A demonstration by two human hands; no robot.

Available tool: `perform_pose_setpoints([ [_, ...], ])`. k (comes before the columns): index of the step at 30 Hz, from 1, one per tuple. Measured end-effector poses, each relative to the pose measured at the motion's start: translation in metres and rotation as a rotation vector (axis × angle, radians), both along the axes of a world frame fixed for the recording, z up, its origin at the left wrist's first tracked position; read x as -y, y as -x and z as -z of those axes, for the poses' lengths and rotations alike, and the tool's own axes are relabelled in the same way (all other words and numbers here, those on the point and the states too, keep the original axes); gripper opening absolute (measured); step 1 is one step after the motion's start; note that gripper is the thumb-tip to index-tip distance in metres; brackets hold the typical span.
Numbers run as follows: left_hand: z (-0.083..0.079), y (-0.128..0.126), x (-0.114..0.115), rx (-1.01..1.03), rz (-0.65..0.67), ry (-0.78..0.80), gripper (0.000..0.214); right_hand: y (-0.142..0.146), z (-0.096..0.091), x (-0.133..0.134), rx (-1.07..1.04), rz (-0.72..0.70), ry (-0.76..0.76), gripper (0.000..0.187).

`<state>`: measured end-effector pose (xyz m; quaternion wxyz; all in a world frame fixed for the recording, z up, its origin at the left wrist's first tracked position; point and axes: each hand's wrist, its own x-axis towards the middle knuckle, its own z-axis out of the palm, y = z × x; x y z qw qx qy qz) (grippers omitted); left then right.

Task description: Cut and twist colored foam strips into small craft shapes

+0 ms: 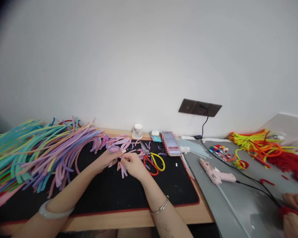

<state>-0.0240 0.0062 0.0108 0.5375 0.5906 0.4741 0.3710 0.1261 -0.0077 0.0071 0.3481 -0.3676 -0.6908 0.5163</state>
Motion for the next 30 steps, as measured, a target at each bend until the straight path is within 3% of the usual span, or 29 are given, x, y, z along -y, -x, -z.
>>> perform_pose_setpoints([
  [4, 0.01, -0.003, -0.002, -0.018, -0.071, -0.005, 0.035, 0.0, -0.004, 0.005, 0.443, 0.158, -0.481, 0.022],
  [7, 0.014, -0.007, -0.004, -0.01, -0.132, -0.041, 0.034, 0.001, -0.005, 0.008, 0.625, 0.214, -0.622, 0.019],
  [10, 0.011, -0.008, -0.003, 0.013, -0.136, -0.09, 0.036, -0.002, -0.006, 0.006, 0.545, 0.204, -0.516, 0.021],
  [17, 0.004, -0.005, 0.005, 0.085, 0.15, -0.074, 0.056, -0.015, 0.002, -0.008, -0.167, -0.248, 0.296, 0.042],
  [20, 0.007, -0.005, 0.005, 0.098, 0.124, -0.059, 0.05, -0.014, 0.008, -0.008, -0.259, -0.345, 0.443, 0.042],
  [24, 0.01, -0.006, 0.001, 0.078, 0.041, -0.038, 0.043, -0.009, 0.009, -0.006, -0.216, -0.278, 0.313, 0.038],
  [30, 0.009, -0.006, -0.002, -0.04, -0.072, -0.024, 0.034, -0.011, 0.0, -0.005, 0.369, -0.087, -0.157, 0.027],
])
